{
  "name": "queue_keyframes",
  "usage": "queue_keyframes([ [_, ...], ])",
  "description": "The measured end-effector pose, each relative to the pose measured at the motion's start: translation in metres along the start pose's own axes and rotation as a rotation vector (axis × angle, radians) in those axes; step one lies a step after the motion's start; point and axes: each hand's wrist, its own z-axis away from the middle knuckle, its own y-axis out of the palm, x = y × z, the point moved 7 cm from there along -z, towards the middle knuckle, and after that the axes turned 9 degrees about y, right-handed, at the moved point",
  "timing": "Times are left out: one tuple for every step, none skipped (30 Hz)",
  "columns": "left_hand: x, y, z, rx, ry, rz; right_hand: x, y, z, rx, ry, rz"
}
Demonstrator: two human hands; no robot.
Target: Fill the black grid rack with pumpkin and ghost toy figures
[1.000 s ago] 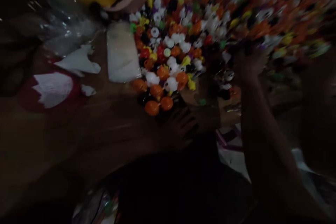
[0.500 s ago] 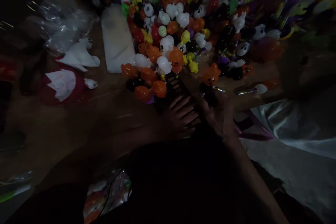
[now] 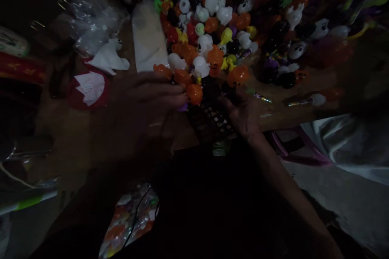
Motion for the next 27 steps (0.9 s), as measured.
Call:
queue_keyframes([
  [0.005,-0.005,-0.005,-0.044,0.013,-0.022,-0.001,0.005,-0.005,0.006,0.011,-0.017],
  [0.008,-0.007,-0.010,-0.095,0.043,-0.063,-0.002,0.010,-0.008,0.019,0.022,-0.035],
  [0.011,-0.005,-0.013,-0.139,0.065,-0.094,-0.003,0.015,-0.011,0.035,0.035,-0.050],
  [0.014,0.000,-0.014,-0.165,0.070,-0.112,-0.005,0.018,-0.012,0.048,0.041,-0.058],
  [0.018,0.008,-0.014,-0.169,0.062,-0.116,-0.006,0.021,-0.013,0.052,0.040,-0.057],
  [0.021,0.015,-0.014,-0.163,0.049,-0.107,-0.007,0.022,-0.013,0.049,0.037,-0.045],
  [0.023,0.022,-0.012,-0.158,0.036,-0.097,-0.009,0.023,-0.012,0.044,0.035,-0.023],
  [0.025,0.026,-0.011,-0.150,0.026,-0.089,-0.011,0.022,-0.011,0.035,0.035,0.003],
  [0.026,0.030,-0.009,-0.139,0.019,-0.085,-0.013,0.022,-0.010,0.027,0.037,0.030],
  [0.027,0.032,-0.008,-0.120,0.018,-0.081,-0.015,0.021,-0.009,0.020,0.041,0.054],
  [0.028,0.034,-0.007,-0.097,0.016,-0.076,-0.016,0.020,-0.009,0.015,0.042,0.072],
  [0.029,0.035,-0.006,-0.078,0.012,-0.072,-0.017,0.020,-0.008,0.009,0.039,0.084],
  [0.030,0.036,-0.005,-0.067,0.009,-0.069,-0.017,0.020,-0.008,0.003,0.035,0.091],
  [0.031,0.035,-0.005,-0.082,0.022,-0.071,-0.017,0.020,-0.008,-0.003,0.033,0.092],
  [0.031,0.032,-0.004,-0.114,0.044,-0.074,-0.017,0.021,-0.009,-0.004,0.035,0.088],
  [0.031,0.030,-0.004,-0.147,0.062,-0.074,-0.018,0.022,-0.009,-0.001,0.038,0.080],
  [0.031,0.028,-0.003,-0.173,0.073,-0.073,-0.019,0.023,-0.009,0.003,0.039,0.070],
  [0.032,0.027,-0.004,-0.183,0.069,-0.067,-0.019,0.024,-0.010,0.015,0.034,0.061],
  [0.033,0.027,-0.004,-0.182,0.064,-0.058,-0.019,0.026,-0.010,0.029,0.026,0.054],
  [0.033,0.026,-0.005,-0.170,0.062,-0.042,-0.019,0.027,-0.010,0.041,0.018,0.054],
  [0.033,0.027,-0.007,-0.148,0.064,-0.025,-0.018,0.028,-0.010,0.044,0.007,0.060],
  [0.033,0.027,-0.008,-0.129,0.077,-0.011,-0.016,0.028,-0.009,0.042,-0.003,0.070],
  [0.031,0.027,-0.010,-0.106,0.094,0.000,-0.015,0.027,-0.009,0.038,-0.011,0.085],
  [0.031,0.028,-0.011,-0.081,0.107,0.004,-0.012,0.027,-0.008,0.034,-0.019,0.102],
  [0.030,0.029,-0.012,-0.061,0.119,-0.002,-0.010,0.027,-0.008,0.030,-0.022,0.116],
  [0.030,0.029,-0.012,-0.043,0.125,-0.016,-0.009,0.026,-0.007,0.027,-0.023,0.127],
  [0.030,0.030,-0.012,-0.027,0.135,-0.033,-0.008,0.026,-0.007,0.026,-0.018,0.133],
])
